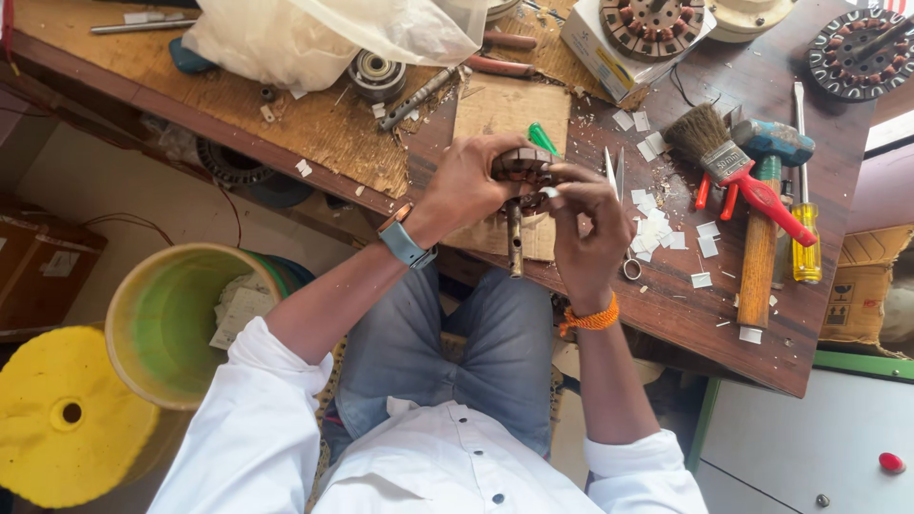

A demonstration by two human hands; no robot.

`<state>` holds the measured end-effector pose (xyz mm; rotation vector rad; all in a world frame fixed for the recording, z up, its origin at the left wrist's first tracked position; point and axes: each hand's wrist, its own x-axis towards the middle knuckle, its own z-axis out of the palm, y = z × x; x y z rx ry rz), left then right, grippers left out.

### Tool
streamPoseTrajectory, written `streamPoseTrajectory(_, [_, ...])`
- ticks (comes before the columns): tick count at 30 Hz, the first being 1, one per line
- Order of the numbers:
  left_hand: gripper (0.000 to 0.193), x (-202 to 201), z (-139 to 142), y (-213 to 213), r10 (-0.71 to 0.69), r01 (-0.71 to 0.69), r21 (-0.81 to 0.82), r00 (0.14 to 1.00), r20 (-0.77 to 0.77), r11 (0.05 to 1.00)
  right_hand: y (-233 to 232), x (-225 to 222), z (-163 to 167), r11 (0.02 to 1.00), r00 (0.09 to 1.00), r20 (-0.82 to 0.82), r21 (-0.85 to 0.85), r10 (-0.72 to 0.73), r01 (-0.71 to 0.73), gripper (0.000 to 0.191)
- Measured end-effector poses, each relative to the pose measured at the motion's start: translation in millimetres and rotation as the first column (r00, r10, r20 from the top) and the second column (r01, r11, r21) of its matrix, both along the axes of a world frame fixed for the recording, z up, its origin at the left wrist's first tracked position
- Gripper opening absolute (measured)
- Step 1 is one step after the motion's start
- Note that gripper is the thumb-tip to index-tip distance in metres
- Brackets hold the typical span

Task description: The person cuts small white rectangular pieces with scissors and inserts them into slots on a circular copper-wound component. They use a green screwdriver to press the pieces into place and repeat the process several times.

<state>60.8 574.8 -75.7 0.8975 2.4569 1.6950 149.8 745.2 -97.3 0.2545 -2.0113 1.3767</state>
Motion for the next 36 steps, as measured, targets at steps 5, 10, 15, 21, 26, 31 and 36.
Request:
streamPoseTrajectory(5, [0.036, 2, 2, -1, -0.007, 0.006, 0.05, 1.0, 0.002, 0.999, -12, -8, 4, 0.96, 0.971, -0.144, 0.182, -0.19, 0.215, 0.016])
streamPoseTrajectory(10, [0.037, 5, -2, 1, -0.004, 0.004, 0.041, 1.0, 0.0, 0.999, -7, -1, 12, 0.923, 0.976, -0.131, 0.326, -0.173, 0.207, 0.017])
streamPoseTrajectory(15, [0.039, 6, -6, 5, 0.021, -0.019, 0.016, 0.988, -0.152, 1.0, 5, 5, 28, 0.892, 0.992, -0.112, 0.442, -0.051, 0.096, 0.018])
streamPoseTrajectory(21, [0.039, 8, -5, 0, -0.079, 0.08, 0.012, 0.994, -0.082, 0.997, 4, 9, 40, 0.946, 0.99, 0.079, 0.31, -0.121, 0.091, 0.014])
streamPoseTrajectory(26, [0.037, 10, -4, -10, -0.132, 0.127, -0.035, 0.972, -0.197, 0.991, -1, 11, 48, 0.949, 0.991, 0.112, 0.313, -0.069, 0.031, 0.013])
streamPoseTrajectory(31, [0.038, 2, -4, -17, -0.214, 0.227, 0.018, 0.94, -0.265, 0.974, 1, 10, 55, 0.92, 0.995, 0.102, 0.39, -0.006, -0.035, 0.011])
streamPoseTrajectory(36, [0.032, -8, -6, -23, -0.318, 0.319, 0.021, 0.947, -0.056, 0.947, 1, 4, 56, 0.938, 0.992, 0.106, 0.334, 0.06, -0.093, 0.014])
